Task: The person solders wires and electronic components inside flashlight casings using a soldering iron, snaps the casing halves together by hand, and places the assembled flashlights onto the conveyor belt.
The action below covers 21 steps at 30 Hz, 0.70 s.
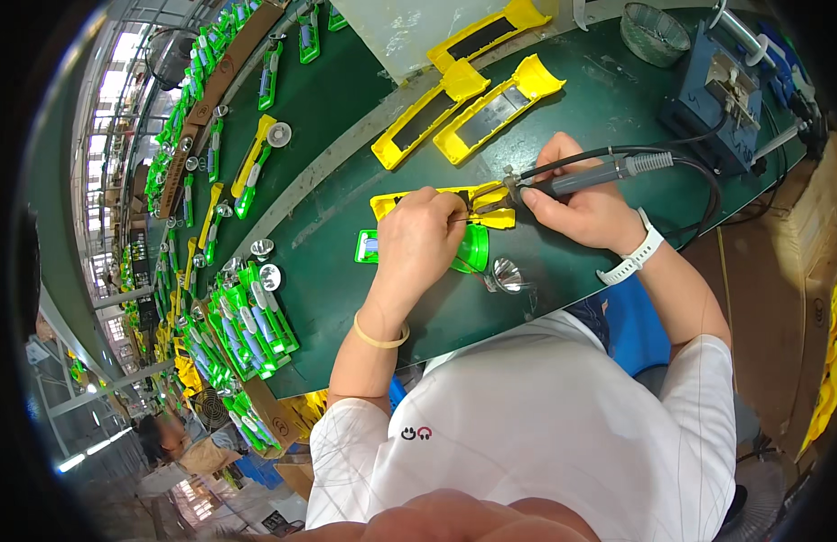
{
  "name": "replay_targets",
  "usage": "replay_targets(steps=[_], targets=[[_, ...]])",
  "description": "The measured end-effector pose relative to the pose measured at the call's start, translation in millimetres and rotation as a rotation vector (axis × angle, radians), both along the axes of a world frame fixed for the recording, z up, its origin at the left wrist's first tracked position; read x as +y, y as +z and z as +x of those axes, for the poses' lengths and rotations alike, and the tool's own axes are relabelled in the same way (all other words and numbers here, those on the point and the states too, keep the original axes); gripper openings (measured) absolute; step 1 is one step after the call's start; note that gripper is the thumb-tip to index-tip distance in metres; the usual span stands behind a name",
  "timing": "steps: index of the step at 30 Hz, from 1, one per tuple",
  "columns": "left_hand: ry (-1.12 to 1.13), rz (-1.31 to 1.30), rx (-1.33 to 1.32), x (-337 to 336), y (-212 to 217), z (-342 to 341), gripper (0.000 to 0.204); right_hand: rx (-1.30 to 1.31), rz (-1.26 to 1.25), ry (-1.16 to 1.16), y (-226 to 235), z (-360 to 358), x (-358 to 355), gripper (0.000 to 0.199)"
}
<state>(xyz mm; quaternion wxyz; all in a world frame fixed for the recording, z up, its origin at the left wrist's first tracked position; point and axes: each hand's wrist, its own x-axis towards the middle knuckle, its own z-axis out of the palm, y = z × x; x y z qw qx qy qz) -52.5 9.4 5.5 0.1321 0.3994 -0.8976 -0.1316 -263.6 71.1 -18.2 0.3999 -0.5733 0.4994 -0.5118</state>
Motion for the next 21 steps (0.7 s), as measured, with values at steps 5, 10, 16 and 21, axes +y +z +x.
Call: replay_targets(steps=[5,10,16,21], targets=[[0.011,0.002,0.004,0,-2,1,0.003,0.125,-0.038,-0.031,14,5,2,0.022],[-0.003,0.005,0.03,-1,-3,2,0.004,-0.074,-0.126,-0.13,13,-4,12,0.024],[-0.008,-0.006,0.033,-1,-3,3,0.003,-0.228,0.018,-0.107,17,24,2,0.02],[-0.006,-0.013,0.041,0,-3,1,0.003,-0.506,0.016,-0.096,-2,33,-8,0.021]])
